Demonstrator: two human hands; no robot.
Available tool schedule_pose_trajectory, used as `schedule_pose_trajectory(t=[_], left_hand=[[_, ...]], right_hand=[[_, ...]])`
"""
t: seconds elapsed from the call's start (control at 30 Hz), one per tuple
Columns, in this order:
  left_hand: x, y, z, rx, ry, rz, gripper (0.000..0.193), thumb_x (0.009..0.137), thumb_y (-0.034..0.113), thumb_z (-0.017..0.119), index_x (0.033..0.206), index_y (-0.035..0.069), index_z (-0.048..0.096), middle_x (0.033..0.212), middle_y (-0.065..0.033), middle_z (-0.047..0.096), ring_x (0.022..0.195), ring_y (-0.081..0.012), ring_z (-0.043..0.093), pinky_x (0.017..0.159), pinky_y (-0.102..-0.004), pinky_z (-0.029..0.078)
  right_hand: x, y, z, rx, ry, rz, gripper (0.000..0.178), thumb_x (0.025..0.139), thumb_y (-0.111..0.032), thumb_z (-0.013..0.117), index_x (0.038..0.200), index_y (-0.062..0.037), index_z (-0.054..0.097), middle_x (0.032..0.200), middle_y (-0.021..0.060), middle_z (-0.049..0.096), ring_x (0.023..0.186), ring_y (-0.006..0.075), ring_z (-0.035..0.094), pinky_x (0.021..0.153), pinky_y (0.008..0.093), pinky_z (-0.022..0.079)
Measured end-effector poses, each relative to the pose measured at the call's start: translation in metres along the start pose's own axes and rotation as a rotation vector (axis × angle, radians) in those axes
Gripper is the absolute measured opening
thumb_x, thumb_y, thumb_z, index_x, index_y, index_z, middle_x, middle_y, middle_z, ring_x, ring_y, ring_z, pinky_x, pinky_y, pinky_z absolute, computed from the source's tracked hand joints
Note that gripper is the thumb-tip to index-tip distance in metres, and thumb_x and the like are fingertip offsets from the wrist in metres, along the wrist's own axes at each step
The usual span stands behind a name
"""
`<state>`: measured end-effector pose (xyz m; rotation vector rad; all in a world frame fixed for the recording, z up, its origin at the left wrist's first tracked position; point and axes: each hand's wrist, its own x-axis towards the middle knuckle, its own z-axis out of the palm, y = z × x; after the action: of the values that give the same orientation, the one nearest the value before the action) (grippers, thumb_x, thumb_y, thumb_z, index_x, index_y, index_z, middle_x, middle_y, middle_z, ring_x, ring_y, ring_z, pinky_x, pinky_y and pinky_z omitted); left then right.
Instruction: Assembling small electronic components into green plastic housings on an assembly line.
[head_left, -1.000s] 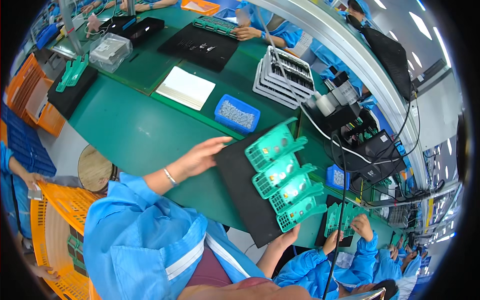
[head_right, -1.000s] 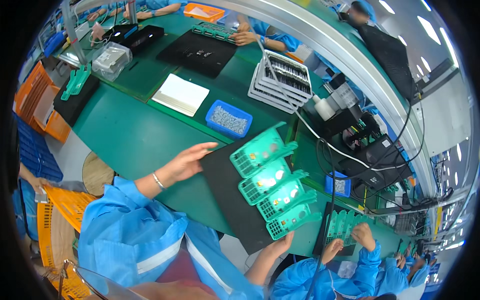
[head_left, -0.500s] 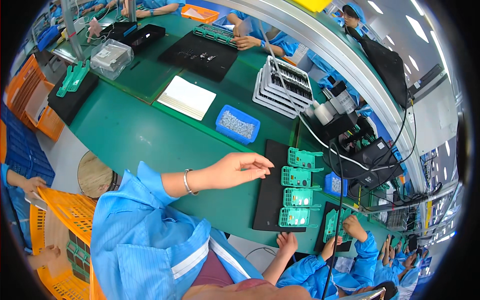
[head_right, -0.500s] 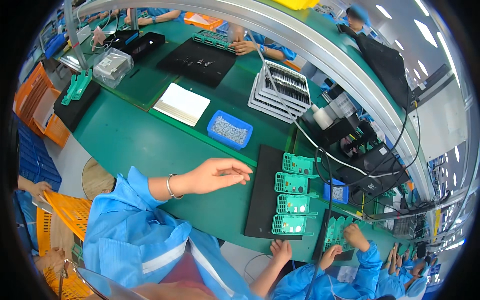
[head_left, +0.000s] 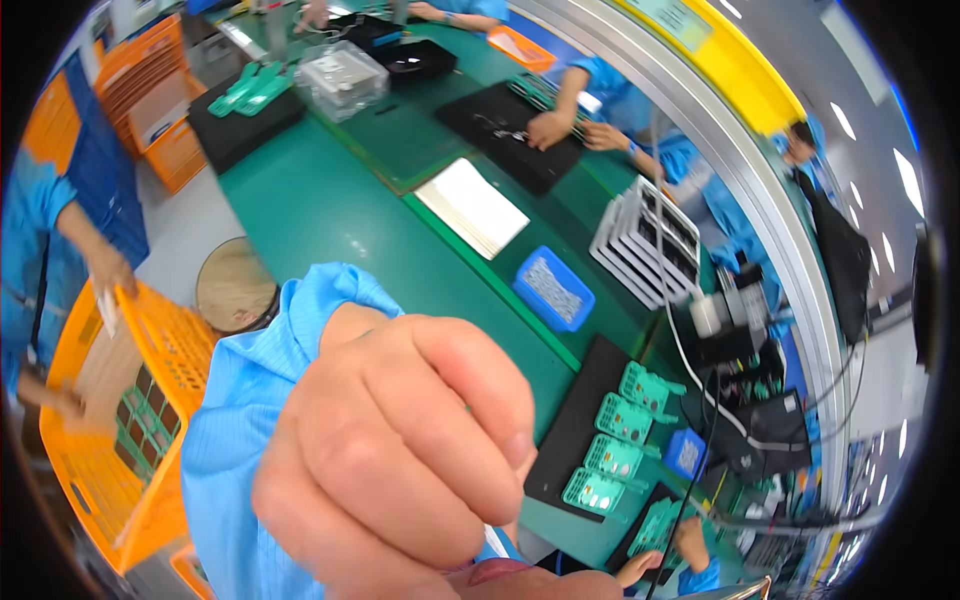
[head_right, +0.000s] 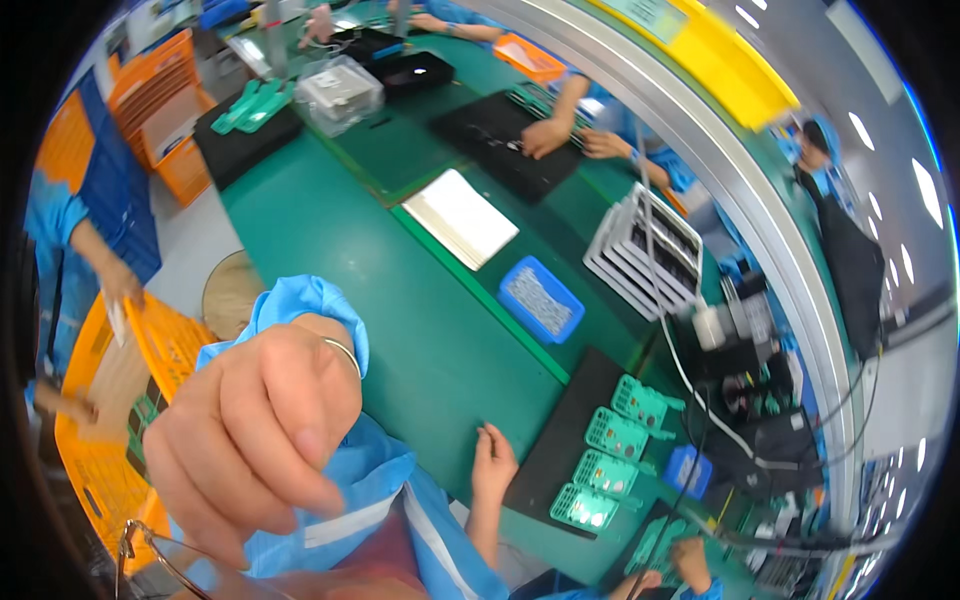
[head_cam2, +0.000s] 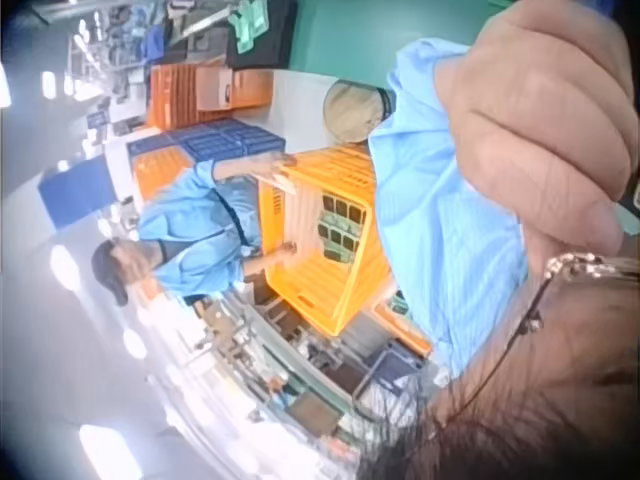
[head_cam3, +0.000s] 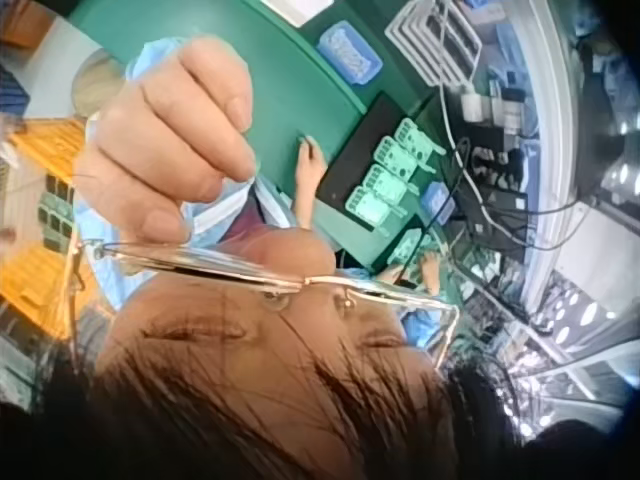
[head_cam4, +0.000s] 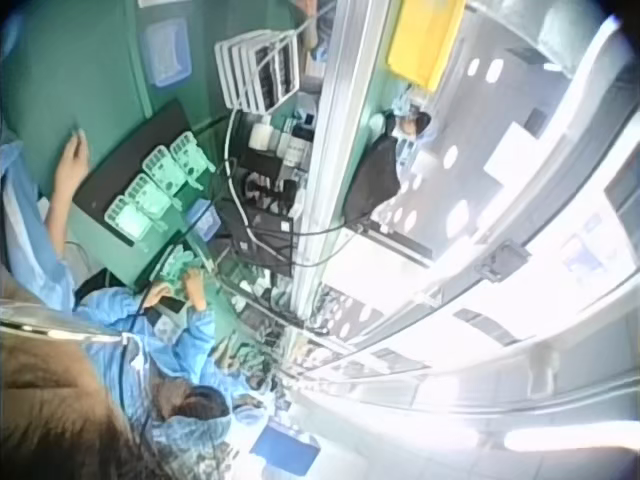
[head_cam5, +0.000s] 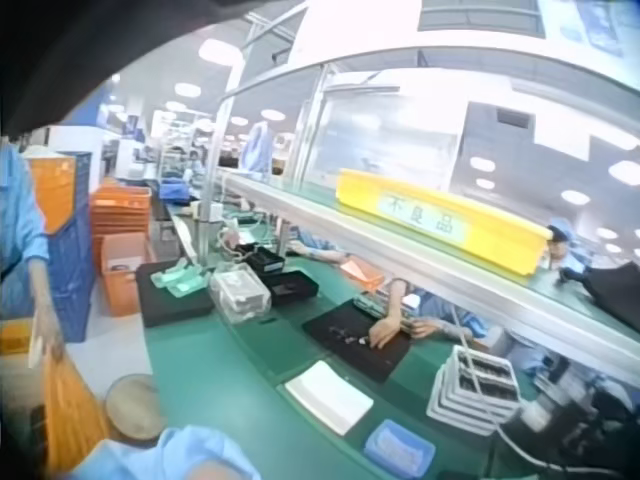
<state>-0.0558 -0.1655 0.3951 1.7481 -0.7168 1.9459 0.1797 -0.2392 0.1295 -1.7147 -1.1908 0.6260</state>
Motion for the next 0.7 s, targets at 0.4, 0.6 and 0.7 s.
schedule_pose_trajectory(t=[0.4,0.6,0.7], left_hand=[[0.019,0.051,-0.003,0.498,0.202,0.281,0.008,0.083,0.023,0.055,0.082,0.015,0.053,0.075,0.0023,0.055,0.064,-0.0106,0.057,0.068,-0.0264,0.036],[0.028,0.070,-0.012,0.686,0.232,0.536,0.007,0.085,0.018,0.051,0.092,0.017,0.053,0.076,0.0054,0.054,0.055,-0.0058,0.046,0.056,-0.0224,0.029],[0.040,0.080,-0.016,0.735,0.221,0.605,0.009,0.084,0.016,0.053,0.093,0.013,0.053,0.075,0.0045,0.054,0.054,-0.0057,0.047,0.054,-0.0218,0.030]], right_hand=[[0.048,0.003,0.076,-0.432,-0.268,-0.525,0.031,0.083,-0.019,0.056,0.111,-0.0054,0.060,0.119,0.0148,0.056,0.117,0.0336,0.046,0.101,0.0468,0.030],[0.057,0.009,0.106,-0.594,-0.266,-0.686,0.032,0.083,-0.019,0.053,0.112,-0.0064,0.059,0.124,0.0142,0.052,0.122,0.0347,0.041,0.103,0.0534,0.023],[0.056,0.008,0.109,-0.582,-0.251,-0.681,0.031,0.083,-0.018,0.051,0.110,-0.0062,0.060,0.125,0.0141,0.051,0.122,0.0353,0.040,0.103,0.0542,0.023]])
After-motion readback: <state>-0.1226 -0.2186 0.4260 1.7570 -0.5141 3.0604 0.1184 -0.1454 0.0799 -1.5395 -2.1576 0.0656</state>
